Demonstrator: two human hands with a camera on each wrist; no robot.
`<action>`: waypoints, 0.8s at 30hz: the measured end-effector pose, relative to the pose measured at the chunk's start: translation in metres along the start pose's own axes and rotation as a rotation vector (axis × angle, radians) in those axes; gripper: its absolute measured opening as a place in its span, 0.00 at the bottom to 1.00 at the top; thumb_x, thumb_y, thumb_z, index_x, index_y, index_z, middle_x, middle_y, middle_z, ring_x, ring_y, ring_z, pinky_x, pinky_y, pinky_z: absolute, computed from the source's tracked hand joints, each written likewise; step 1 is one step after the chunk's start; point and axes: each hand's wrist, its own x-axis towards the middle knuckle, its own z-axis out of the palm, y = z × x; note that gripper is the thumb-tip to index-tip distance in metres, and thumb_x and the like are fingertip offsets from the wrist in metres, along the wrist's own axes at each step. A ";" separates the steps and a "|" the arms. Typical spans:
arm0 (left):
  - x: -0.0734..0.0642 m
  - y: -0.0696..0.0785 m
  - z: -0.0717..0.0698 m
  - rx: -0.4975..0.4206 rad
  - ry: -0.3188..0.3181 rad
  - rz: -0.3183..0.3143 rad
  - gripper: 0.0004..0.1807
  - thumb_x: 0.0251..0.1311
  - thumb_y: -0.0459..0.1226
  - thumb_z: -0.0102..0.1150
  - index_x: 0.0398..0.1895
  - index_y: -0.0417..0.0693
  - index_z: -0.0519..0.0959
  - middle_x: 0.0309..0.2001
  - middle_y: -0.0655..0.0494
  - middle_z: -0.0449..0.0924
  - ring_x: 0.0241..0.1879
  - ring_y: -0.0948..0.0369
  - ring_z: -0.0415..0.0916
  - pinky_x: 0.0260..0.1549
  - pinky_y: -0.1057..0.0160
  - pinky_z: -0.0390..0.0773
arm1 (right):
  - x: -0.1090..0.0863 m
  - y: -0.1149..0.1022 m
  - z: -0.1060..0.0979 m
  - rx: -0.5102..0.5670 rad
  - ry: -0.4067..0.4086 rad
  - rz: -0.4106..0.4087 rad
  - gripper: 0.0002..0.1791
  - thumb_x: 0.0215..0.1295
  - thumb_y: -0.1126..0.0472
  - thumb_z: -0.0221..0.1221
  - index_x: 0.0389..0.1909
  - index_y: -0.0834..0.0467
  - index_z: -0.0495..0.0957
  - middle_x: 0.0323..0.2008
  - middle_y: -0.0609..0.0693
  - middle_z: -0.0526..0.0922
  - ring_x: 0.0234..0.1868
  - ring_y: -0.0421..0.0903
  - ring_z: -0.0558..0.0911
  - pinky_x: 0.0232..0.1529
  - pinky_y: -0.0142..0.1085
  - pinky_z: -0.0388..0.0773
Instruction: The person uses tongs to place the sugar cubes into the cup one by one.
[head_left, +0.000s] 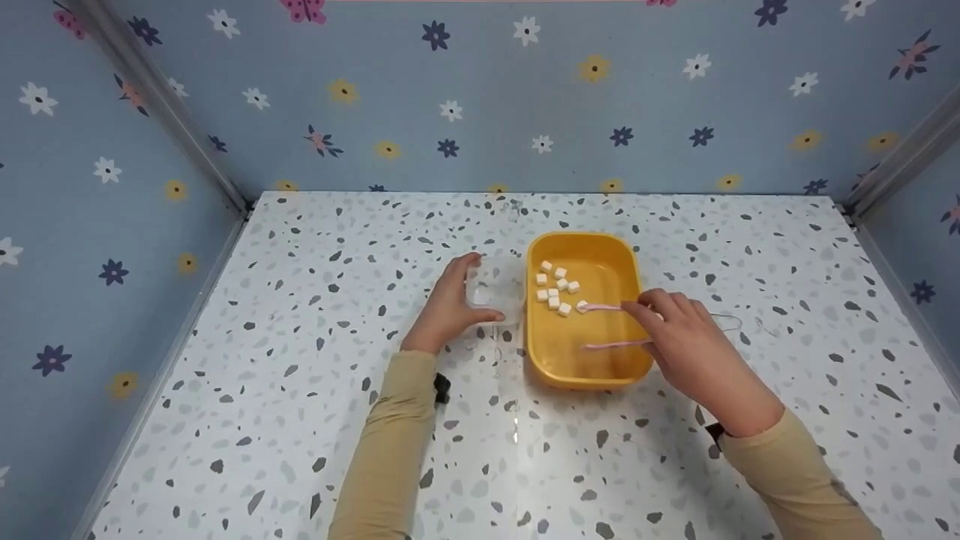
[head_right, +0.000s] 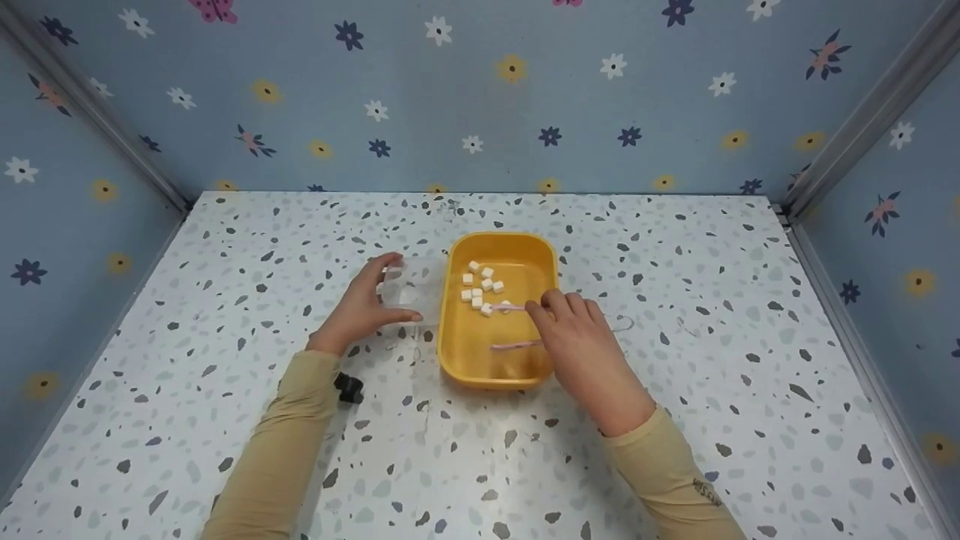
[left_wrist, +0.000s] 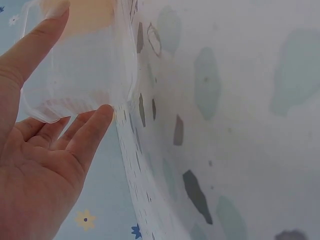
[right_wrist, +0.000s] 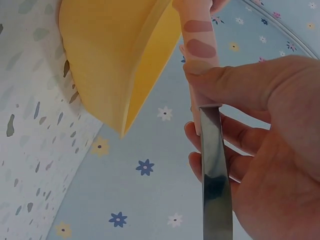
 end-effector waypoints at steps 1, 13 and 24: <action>0.000 0.000 0.000 0.002 0.001 -0.001 0.57 0.37 0.43 0.79 0.72 0.46 0.56 0.67 0.52 0.61 0.67 0.55 0.57 0.66 0.59 0.59 | 0.000 0.001 0.000 0.002 0.000 0.001 0.30 0.50 0.74 0.68 0.57 0.60 0.74 0.50 0.57 0.72 0.49 0.58 0.71 0.52 0.53 0.71; 0.000 -0.001 0.001 -0.012 0.005 0.009 0.57 0.37 0.42 0.80 0.72 0.48 0.57 0.67 0.53 0.62 0.65 0.56 0.59 0.63 0.60 0.65 | 0.008 0.008 0.002 -0.005 -0.034 0.035 0.29 0.51 0.73 0.68 0.56 0.60 0.74 0.49 0.58 0.72 0.48 0.57 0.71 0.52 0.52 0.71; 0.000 0.000 0.001 -0.021 0.012 -0.018 0.58 0.36 0.43 0.80 0.73 0.49 0.56 0.69 0.53 0.59 0.67 0.57 0.56 0.66 0.61 0.59 | 0.020 0.018 0.004 0.008 -0.092 0.084 0.26 0.53 0.72 0.67 0.55 0.60 0.75 0.49 0.58 0.72 0.50 0.58 0.70 0.55 0.54 0.70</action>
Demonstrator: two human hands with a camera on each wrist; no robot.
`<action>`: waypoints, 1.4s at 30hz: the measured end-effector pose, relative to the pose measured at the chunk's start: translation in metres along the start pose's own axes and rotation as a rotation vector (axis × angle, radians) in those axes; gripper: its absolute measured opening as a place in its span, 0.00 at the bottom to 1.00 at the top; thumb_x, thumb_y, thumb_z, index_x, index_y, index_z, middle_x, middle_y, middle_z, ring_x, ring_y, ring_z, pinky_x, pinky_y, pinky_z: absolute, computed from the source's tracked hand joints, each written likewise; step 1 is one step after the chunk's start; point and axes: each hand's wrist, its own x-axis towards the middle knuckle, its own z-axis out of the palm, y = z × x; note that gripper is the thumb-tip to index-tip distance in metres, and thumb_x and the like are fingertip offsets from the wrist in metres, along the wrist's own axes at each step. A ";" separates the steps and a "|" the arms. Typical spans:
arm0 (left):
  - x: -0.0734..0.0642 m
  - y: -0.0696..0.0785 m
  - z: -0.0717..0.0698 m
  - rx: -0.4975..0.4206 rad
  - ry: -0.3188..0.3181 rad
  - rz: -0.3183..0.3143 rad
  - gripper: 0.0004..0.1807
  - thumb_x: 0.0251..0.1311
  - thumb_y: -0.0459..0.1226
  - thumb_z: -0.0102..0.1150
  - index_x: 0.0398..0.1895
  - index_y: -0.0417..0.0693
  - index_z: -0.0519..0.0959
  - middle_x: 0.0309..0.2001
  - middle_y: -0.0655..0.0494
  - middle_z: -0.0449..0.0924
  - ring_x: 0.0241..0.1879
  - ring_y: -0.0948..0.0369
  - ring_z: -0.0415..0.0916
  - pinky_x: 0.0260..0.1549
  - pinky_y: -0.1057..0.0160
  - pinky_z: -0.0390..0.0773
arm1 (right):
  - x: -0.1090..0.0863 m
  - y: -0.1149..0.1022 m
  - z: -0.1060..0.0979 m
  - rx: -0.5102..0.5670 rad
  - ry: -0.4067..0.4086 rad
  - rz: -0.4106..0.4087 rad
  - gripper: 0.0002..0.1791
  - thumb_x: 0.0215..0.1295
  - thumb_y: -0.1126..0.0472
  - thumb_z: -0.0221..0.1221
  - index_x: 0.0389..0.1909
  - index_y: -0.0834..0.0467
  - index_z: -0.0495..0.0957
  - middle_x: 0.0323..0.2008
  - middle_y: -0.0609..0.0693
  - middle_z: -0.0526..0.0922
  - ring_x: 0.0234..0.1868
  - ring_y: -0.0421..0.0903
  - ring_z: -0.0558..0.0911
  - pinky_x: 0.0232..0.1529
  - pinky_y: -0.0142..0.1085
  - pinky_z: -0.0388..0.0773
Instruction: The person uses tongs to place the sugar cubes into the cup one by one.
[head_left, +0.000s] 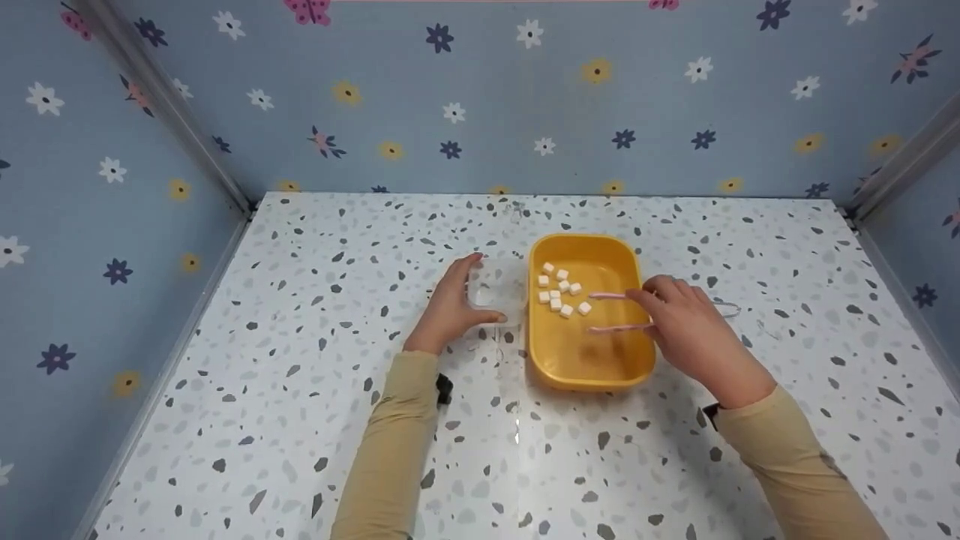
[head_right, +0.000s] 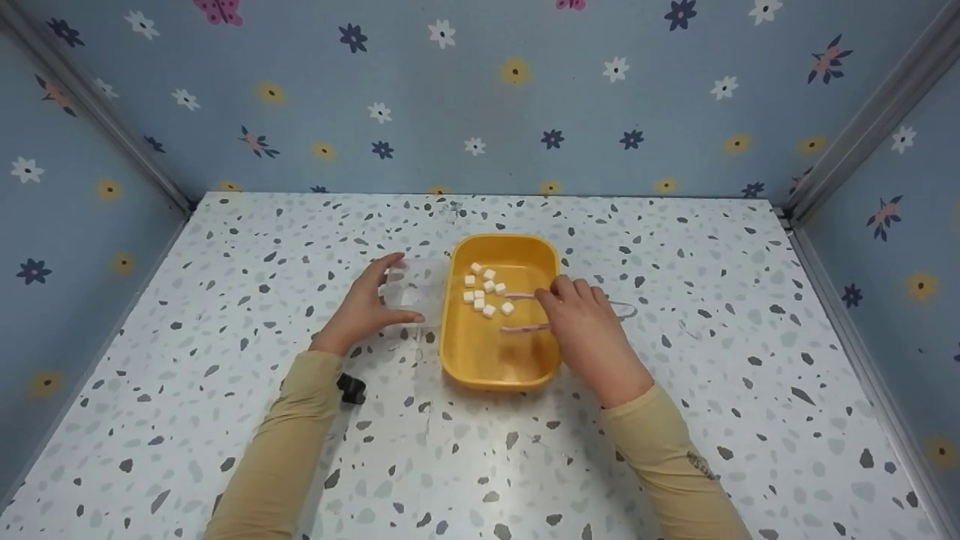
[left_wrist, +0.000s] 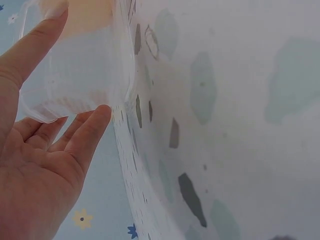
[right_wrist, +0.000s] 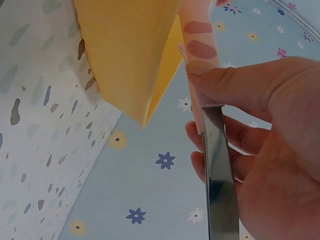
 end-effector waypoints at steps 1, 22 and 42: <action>0.000 0.000 0.000 0.001 -0.001 0.002 0.58 0.36 0.43 0.80 0.73 0.49 0.56 0.69 0.53 0.59 0.67 0.57 0.56 0.66 0.61 0.59 | 0.001 0.001 0.000 0.000 0.000 0.001 0.26 0.53 0.72 0.67 0.55 0.60 0.76 0.49 0.58 0.72 0.50 0.58 0.71 0.55 0.54 0.71; 0.001 -0.003 0.000 -0.005 0.004 0.028 0.56 0.36 0.42 0.80 0.72 0.47 0.58 0.66 0.54 0.62 0.65 0.58 0.59 0.64 0.62 0.63 | 0.021 0.003 -0.002 -0.051 -0.031 -0.015 0.26 0.51 0.71 0.69 0.54 0.60 0.77 0.46 0.56 0.73 0.46 0.56 0.71 0.50 0.51 0.72; -0.001 -0.002 0.000 -0.026 0.004 0.016 0.56 0.37 0.42 0.80 0.72 0.51 0.58 0.66 0.56 0.62 0.65 0.59 0.59 0.64 0.61 0.64 | 0.034 0.002 0.002 -0.160 -0.062 -0.056 0.22 0.54 0.69 0.67 0.52 0.62 0.77 0.47 0.58 0.74 0.48 0.57 0.71 0.55 0.51 0.70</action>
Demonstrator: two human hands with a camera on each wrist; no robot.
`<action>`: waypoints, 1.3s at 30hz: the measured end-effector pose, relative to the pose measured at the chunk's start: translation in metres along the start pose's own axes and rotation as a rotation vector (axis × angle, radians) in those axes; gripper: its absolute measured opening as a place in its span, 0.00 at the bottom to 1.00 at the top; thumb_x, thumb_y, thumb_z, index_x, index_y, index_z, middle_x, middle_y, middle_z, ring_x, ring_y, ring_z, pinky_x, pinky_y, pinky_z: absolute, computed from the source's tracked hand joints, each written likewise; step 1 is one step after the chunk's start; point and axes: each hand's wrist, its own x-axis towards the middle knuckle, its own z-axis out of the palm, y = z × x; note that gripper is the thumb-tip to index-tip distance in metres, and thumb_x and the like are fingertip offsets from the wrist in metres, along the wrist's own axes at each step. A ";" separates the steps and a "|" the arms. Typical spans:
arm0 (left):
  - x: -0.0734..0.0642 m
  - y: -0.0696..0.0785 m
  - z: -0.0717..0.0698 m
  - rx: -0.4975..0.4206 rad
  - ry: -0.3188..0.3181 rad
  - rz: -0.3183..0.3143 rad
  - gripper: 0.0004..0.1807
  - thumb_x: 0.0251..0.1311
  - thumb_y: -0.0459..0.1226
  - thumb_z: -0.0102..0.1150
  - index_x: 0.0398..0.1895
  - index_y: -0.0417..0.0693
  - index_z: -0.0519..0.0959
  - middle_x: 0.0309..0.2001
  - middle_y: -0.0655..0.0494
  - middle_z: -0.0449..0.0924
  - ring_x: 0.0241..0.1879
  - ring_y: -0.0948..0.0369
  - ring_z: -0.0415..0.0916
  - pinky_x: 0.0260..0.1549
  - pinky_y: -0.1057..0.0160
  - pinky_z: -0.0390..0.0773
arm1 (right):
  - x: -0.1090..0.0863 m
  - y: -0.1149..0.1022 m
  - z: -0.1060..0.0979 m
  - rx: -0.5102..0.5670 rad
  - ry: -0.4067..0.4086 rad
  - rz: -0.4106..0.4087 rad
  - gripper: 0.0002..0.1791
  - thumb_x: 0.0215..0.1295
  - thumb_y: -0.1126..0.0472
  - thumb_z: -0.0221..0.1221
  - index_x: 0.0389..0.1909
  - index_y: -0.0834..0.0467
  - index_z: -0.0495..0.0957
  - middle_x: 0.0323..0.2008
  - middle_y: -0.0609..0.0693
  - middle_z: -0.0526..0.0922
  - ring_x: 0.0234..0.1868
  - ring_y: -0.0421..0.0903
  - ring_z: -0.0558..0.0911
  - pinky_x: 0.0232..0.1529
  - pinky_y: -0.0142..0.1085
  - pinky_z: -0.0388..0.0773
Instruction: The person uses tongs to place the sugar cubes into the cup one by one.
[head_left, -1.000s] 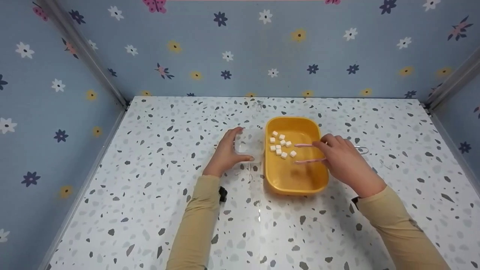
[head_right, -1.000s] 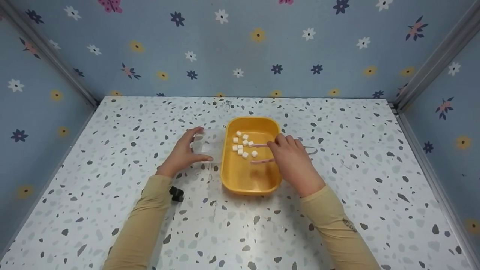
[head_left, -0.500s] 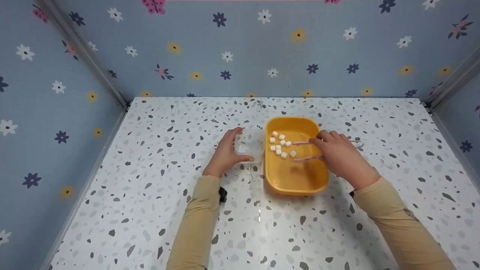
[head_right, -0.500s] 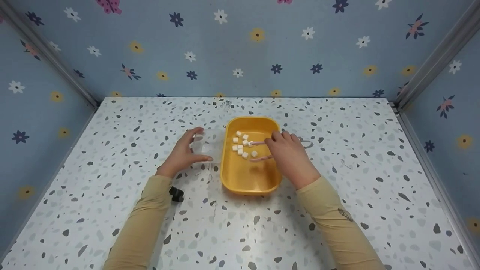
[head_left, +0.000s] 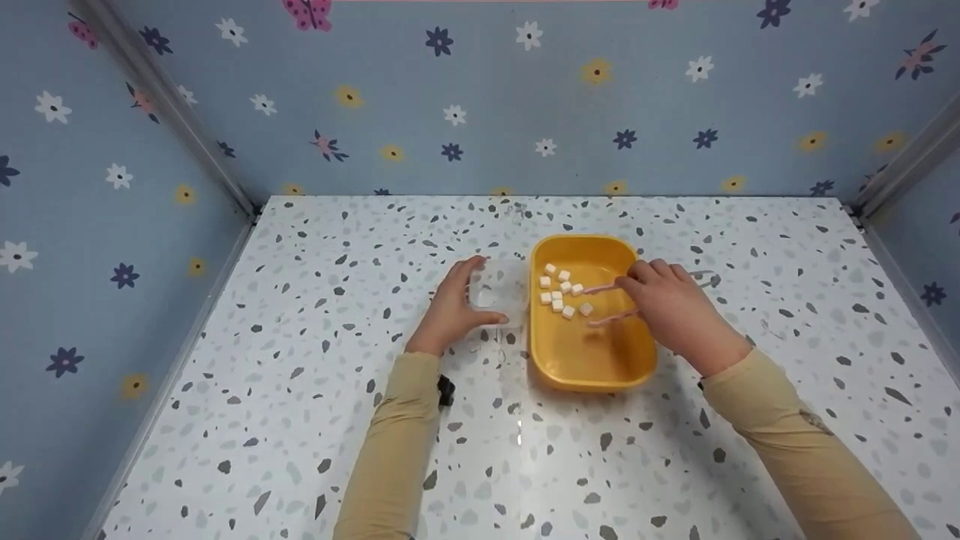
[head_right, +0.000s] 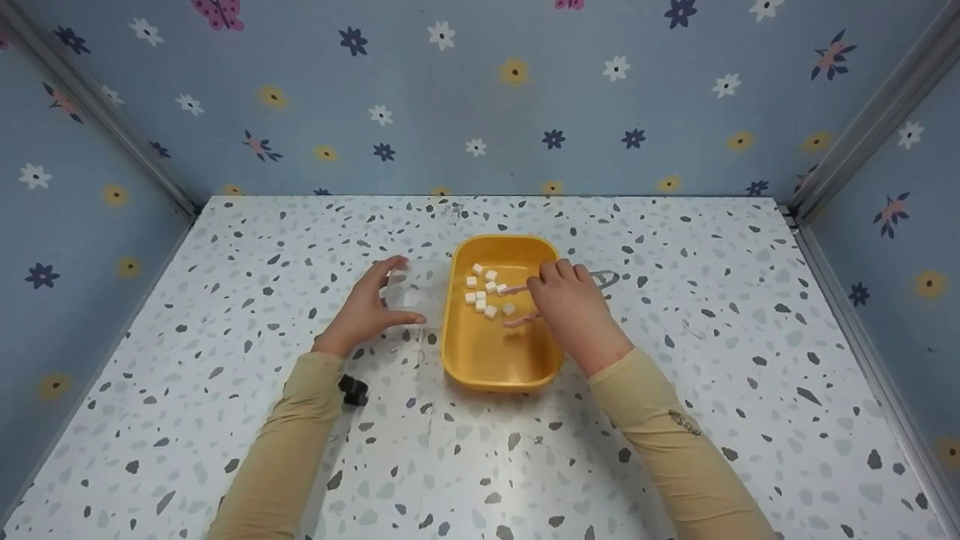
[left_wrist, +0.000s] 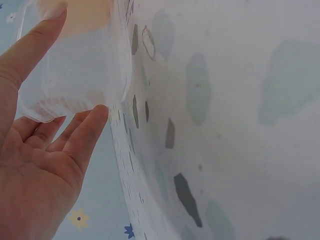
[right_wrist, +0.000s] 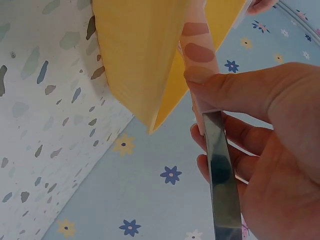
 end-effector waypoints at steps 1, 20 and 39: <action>0.000 0.000 0.000 0.006 -0.002 0.001 0.56 0.37 0.42 0.80 0.72 0.51 0.57 0.66 0.57 0.62 0.65 0.59 0.59 0.64 0.61 0.64 | 0.001 0.000 0.000 -0.009 -0.003 0.001 0.22 0.54 0.69 0.67 0.52 0.62 0.77 0.47 0.58 0.74 0.48 0.57 0.70 0.55 0.51 0.70; -0.001 0.002 -0.001 0.068 -0.009 0.001 0.56 0.38 0.45 0.79 0.73 0.51 0.56 0.68 0.56 0.61 0.67 0.58 0.56 0.67 0.62 0.56 | 0.013 -0.001 0.006 -0.061 -0.071 0.006 0.18 0.58 0.69 0.65 0.50 0.57 0.81 0.45 0.55 0.74 0.44 0.55 0.68 0.52 0.49 0.70; 0.001 0.000 -0.001 0.075 -0.014 0.022 0.56 0.39 0.46 0.78 0.73 0.48 0.57 0.67 0.54 0.62 0.67 0.58 0.57 0.67 0.63 0.57 | 0.014 -0.003 0.010 -0.096 0.002 -0.078 0.16 0.56 0.75 0.63 0.44 0.60 0.83 0.40 0.57 0.75 0.39 0.56 0.66 0.42 0.49 0.70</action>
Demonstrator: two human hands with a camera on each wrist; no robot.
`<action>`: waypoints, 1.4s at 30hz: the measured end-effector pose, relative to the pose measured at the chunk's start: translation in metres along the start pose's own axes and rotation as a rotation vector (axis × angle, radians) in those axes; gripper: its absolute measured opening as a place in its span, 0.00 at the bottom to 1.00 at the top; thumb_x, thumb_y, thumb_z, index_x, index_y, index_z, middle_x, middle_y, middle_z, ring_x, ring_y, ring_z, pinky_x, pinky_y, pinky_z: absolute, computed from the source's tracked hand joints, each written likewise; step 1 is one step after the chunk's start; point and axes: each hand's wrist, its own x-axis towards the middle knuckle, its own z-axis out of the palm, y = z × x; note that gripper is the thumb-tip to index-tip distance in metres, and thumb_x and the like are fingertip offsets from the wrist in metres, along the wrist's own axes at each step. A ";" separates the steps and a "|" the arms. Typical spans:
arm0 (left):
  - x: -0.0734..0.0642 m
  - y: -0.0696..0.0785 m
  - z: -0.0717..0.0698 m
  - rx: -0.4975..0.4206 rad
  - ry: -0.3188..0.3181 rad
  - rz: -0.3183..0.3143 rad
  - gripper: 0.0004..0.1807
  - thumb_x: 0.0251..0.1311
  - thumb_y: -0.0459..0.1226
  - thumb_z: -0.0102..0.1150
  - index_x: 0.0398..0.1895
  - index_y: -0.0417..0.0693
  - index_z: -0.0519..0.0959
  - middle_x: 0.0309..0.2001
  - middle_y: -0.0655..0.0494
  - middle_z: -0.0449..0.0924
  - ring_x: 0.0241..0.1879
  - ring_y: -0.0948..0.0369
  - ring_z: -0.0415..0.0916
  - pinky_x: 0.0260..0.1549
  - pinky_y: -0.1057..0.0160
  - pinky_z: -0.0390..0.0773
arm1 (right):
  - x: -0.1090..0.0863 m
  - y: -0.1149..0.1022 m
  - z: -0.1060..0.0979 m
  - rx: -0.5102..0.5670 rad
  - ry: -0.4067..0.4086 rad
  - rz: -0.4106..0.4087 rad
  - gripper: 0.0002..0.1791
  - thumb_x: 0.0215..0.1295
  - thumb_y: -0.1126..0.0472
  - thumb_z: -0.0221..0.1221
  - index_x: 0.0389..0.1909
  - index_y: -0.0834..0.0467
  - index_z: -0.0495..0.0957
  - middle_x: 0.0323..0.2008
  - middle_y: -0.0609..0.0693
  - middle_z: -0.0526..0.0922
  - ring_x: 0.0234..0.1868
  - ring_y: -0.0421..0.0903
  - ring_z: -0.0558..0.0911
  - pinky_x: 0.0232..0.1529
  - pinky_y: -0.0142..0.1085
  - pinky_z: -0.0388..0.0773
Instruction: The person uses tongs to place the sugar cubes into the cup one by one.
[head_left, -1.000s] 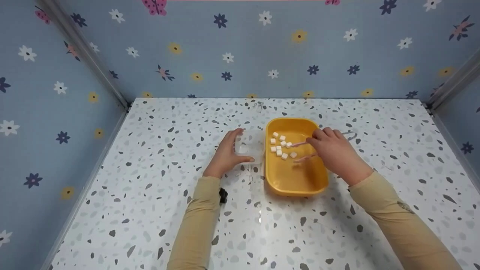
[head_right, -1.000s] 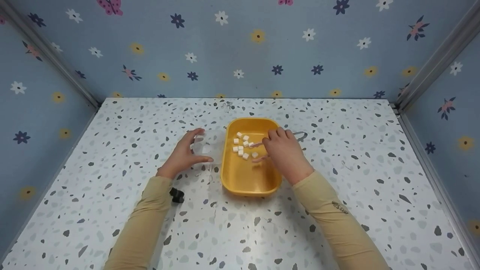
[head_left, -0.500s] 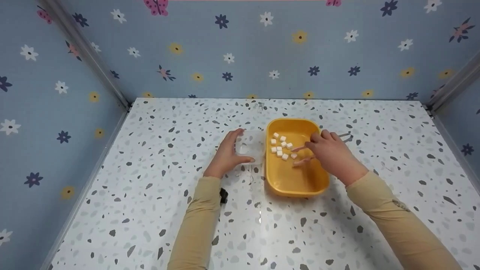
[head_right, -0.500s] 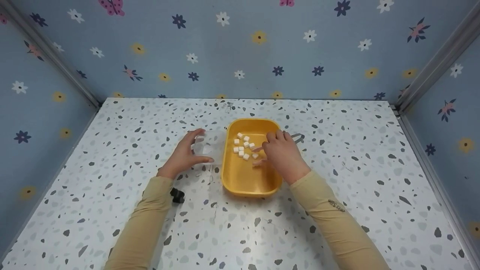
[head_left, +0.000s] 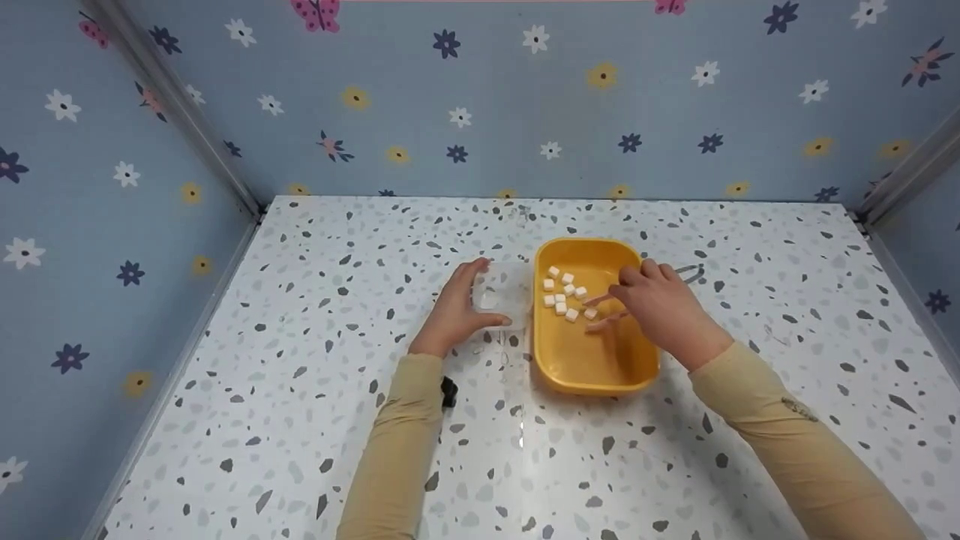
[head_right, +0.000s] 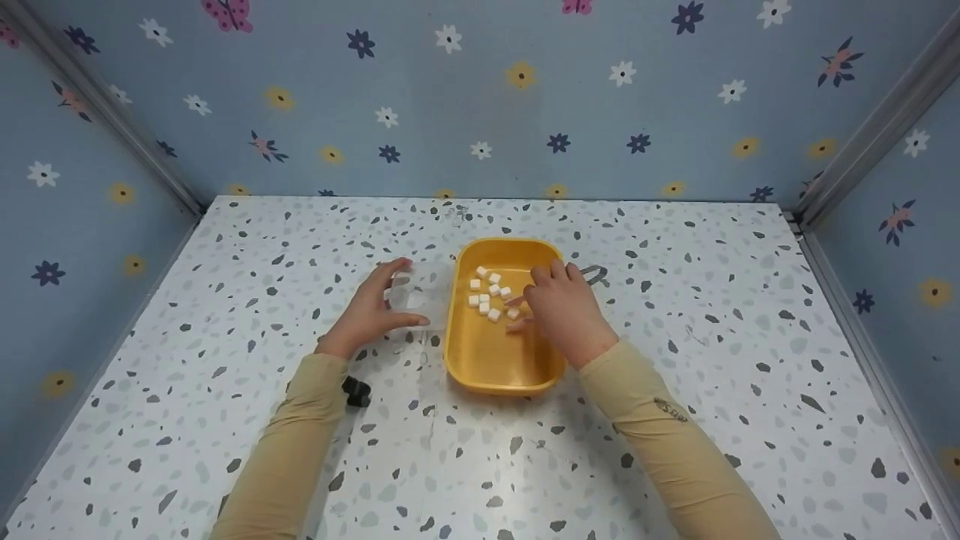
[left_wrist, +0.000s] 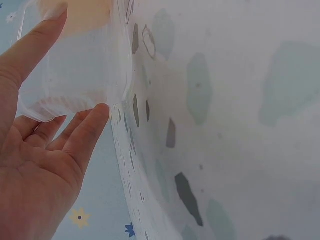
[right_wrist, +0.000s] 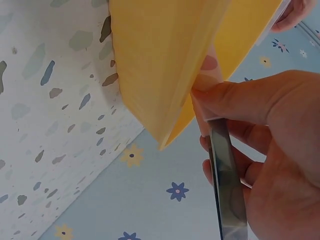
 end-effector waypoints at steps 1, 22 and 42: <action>0.000 0.000 0.000 -0.003 0.000 0.001 0.56 0.39 0.45 0.78 0.73 0.48 0.57 0.67 0.53 0.62 0.67 0.58 0.57 0.67 0.63 0.57 | 0.000 0.000 0.000 0.004 -0.007 0.003 0.16 0.56 0.75 0.63 0.44 0.59 0.83 0.40 0.56 0.75 0.39 0.56 0.66 0.41 0.48 0.70; 0.000 0.001 0.001 -0.013 0.010 -0.005 0.56 0.38 0.44 0.79 0.73 0.50 0.56 0.67 0.54 0.62 0.66 0.58 0.59 0.66 0.61 0.60 | 0.000 -0.003 -0.001 0.040 -0.057 0.037 0.14 0.55 0.74 0.64 0.41 0.57 0.86 0.37 0.54 0.76 0.37 0.54 0.66 0.36 0.44 0.66; 0.000 0.000 0.001 -0.021 0.001 -0.011 0.55 0.40 0.43 0.78 0.73 0.51 0.57 0.67 0.55 0.61 0.67 0.59 0.57 0.65 0.60 0.61 | 0.002 -0.005 0.000 0.009 -0.062 0.048 0.13 0.56 0.73 0.64 0.38 0.54 0.87 0.35 0.53 0.77 0.36 0.54 0.67 0.34 0.43 0.65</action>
